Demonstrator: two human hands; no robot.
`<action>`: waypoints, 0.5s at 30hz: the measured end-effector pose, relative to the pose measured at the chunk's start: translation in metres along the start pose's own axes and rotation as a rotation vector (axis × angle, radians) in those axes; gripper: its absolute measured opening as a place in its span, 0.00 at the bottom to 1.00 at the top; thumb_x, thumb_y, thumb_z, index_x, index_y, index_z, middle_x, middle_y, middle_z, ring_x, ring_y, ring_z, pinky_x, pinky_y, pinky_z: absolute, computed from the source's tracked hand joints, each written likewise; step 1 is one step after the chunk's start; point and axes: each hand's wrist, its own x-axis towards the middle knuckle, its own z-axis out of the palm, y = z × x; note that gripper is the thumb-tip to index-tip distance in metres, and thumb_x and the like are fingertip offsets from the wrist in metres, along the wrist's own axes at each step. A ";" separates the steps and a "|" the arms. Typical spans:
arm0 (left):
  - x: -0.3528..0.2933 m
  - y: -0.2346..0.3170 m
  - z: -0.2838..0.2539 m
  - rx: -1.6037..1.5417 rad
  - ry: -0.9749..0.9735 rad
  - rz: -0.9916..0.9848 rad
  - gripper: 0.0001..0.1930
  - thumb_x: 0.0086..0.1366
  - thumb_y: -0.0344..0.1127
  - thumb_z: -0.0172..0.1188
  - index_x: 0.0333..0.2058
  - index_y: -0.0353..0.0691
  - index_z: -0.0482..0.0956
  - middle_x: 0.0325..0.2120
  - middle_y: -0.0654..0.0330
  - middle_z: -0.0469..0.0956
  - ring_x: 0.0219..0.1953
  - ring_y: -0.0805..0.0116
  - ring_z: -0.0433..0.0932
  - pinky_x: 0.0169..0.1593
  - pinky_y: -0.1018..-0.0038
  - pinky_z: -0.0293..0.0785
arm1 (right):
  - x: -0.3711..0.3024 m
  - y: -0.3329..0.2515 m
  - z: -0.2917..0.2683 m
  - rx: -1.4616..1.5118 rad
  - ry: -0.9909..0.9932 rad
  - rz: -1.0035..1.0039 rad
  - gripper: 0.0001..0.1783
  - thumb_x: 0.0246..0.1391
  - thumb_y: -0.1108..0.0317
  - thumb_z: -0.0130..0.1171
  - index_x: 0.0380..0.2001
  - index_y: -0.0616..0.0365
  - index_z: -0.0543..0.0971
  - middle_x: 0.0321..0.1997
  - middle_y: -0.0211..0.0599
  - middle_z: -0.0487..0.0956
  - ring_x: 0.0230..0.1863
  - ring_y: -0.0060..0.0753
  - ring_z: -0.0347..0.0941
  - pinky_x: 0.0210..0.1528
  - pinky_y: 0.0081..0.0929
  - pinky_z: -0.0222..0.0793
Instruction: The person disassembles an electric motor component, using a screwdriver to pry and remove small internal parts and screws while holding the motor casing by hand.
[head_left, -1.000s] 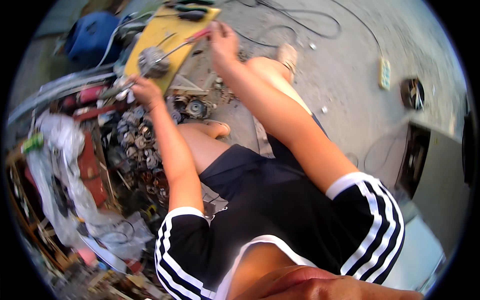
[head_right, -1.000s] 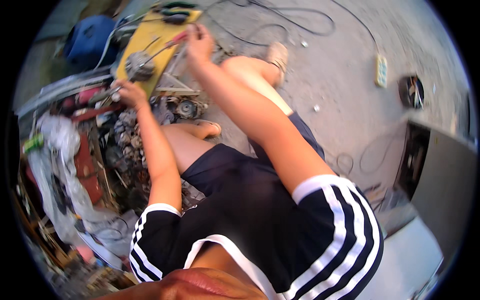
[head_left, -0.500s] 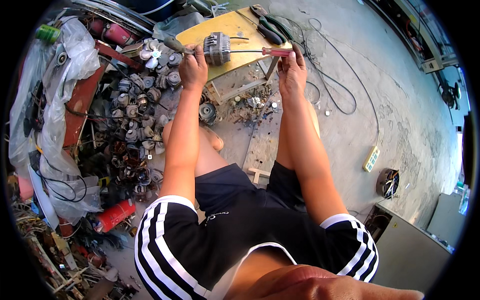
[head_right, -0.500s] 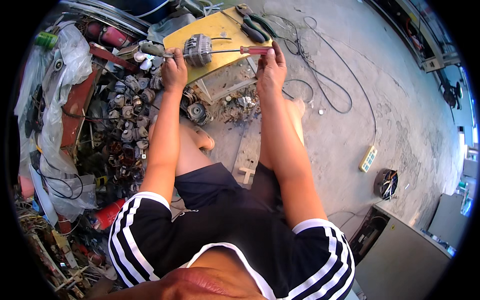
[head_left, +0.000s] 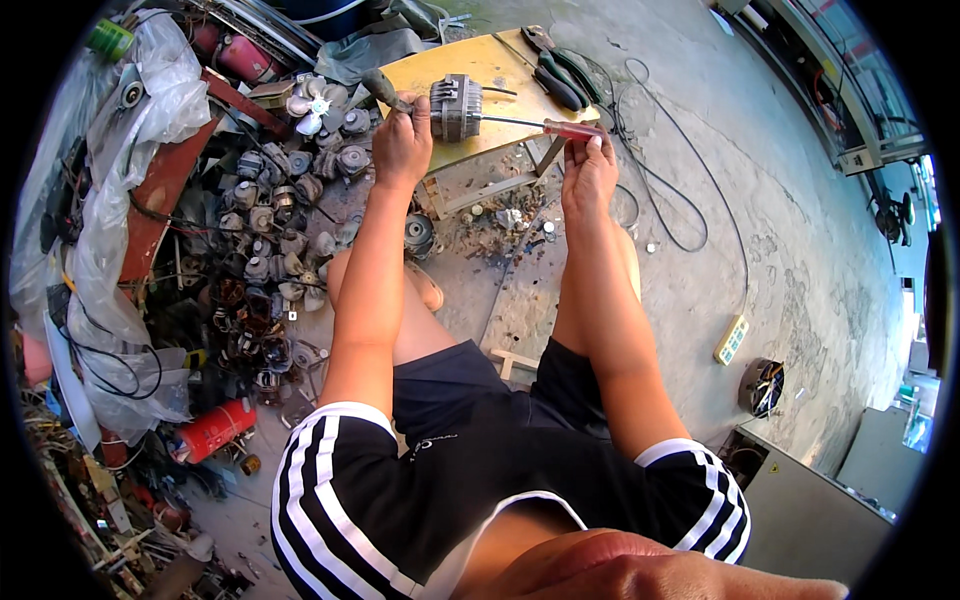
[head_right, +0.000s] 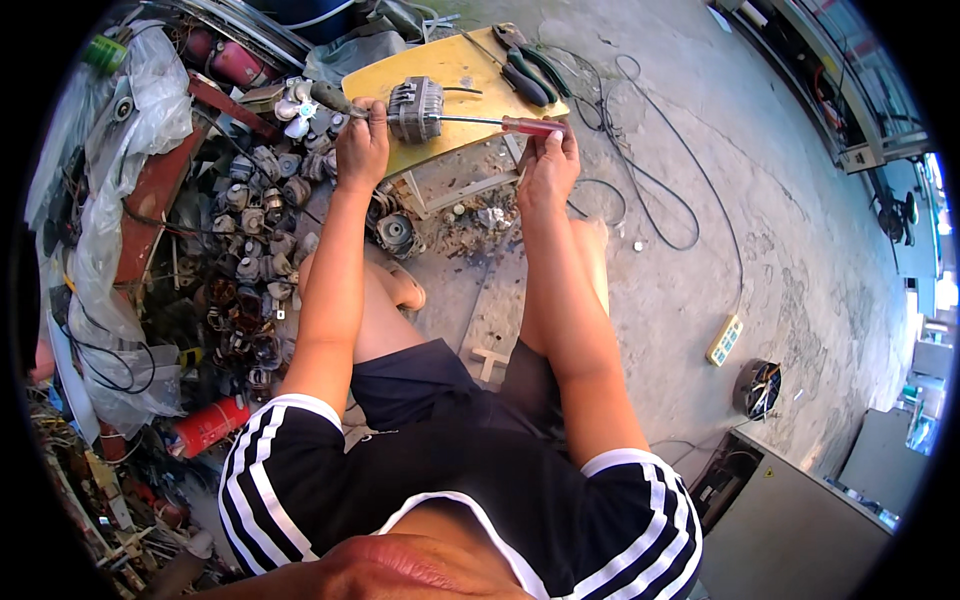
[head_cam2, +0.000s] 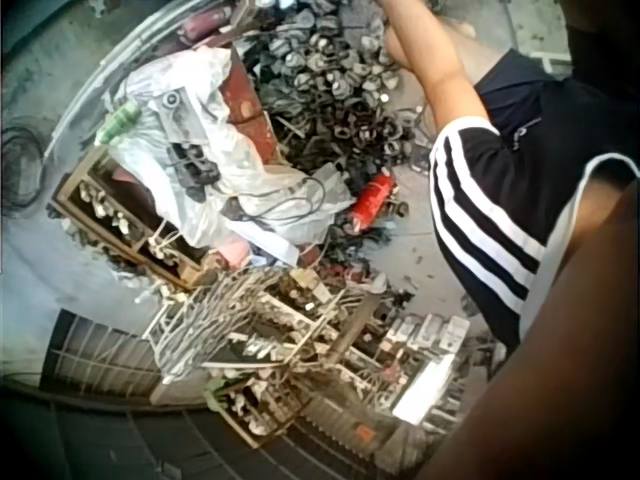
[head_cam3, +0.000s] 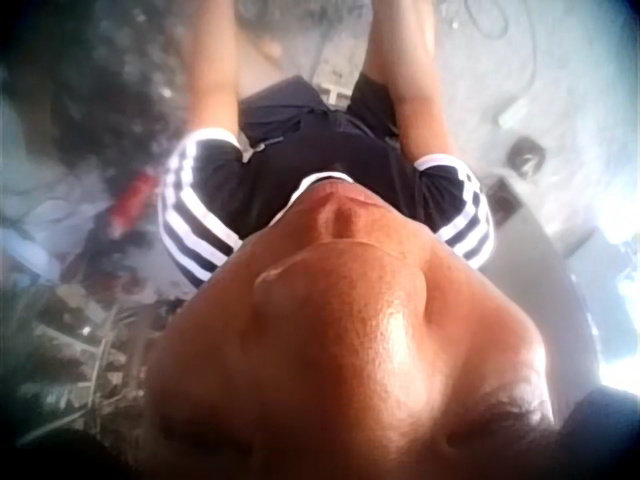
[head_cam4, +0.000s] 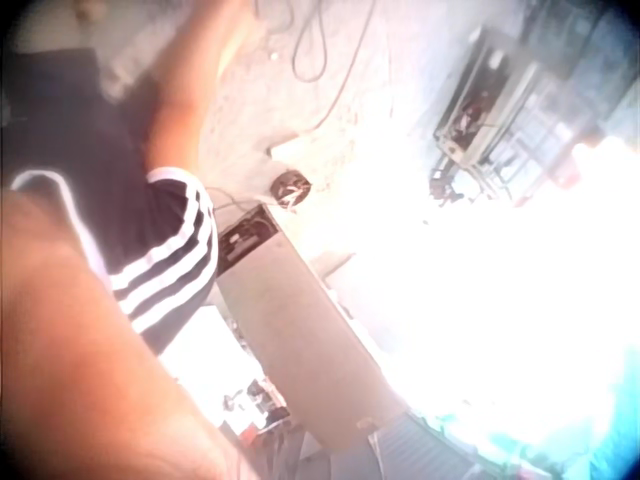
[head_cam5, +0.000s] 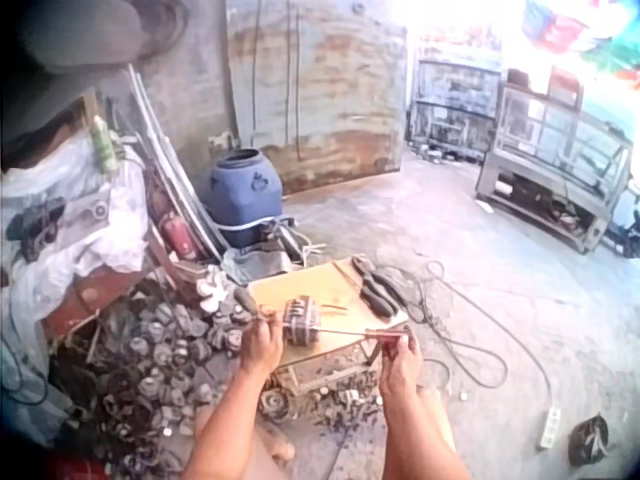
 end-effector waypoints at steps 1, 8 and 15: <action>0.000 -0.001 -0.001 0.003 -0.003 -0.009 0.16 0.71 0.47 0.43 0.37 0.40 0.69 0.33 0.45 0.77 0.38 0.40 0.75 0.38 0.55 0.71 | -0.003 -0.002 0.002 -0.006 -0.004 0.022 0.16 0.65 0.60 0.49 0.52 0.52 0.69 0.43 0.30 0.75 0.40 0.21 0.72 0.39 0.22 0.68; 0.001 0.001 -0.003 0.013 -0.002 0.009 0.16 0.71 0.48 0.43 0.39 0.40 0.69 0.34 0.46 0.78 0.39 0.40 0.75 0.38 0.55 0.71 | -0.016 -0.006 0.006 -0.091 0.114 0.155 0.18 0.64 0.58 0.51 0.53 0.50 0.68 0.42 0.27 0.75 0.37 0.18 0.70 0.37 0.21 0.65; 0.004 0.003 -0.005 0.029 -0.046 0.025 0.18 0.71 0.50 0.41 0.40 0.41 0.69 0.35 0.45 0.77 0.39 0.40 0.75 0.40 0.55 0.70 | -0.004 0.000 -0.005 -0.106 0.027 0.062 0.16 0.63 0.60 0.52 0.54 0.40 0.70 0.47 0.26 0.76 0.42 0.23 0.74 0.46 0.33 0.65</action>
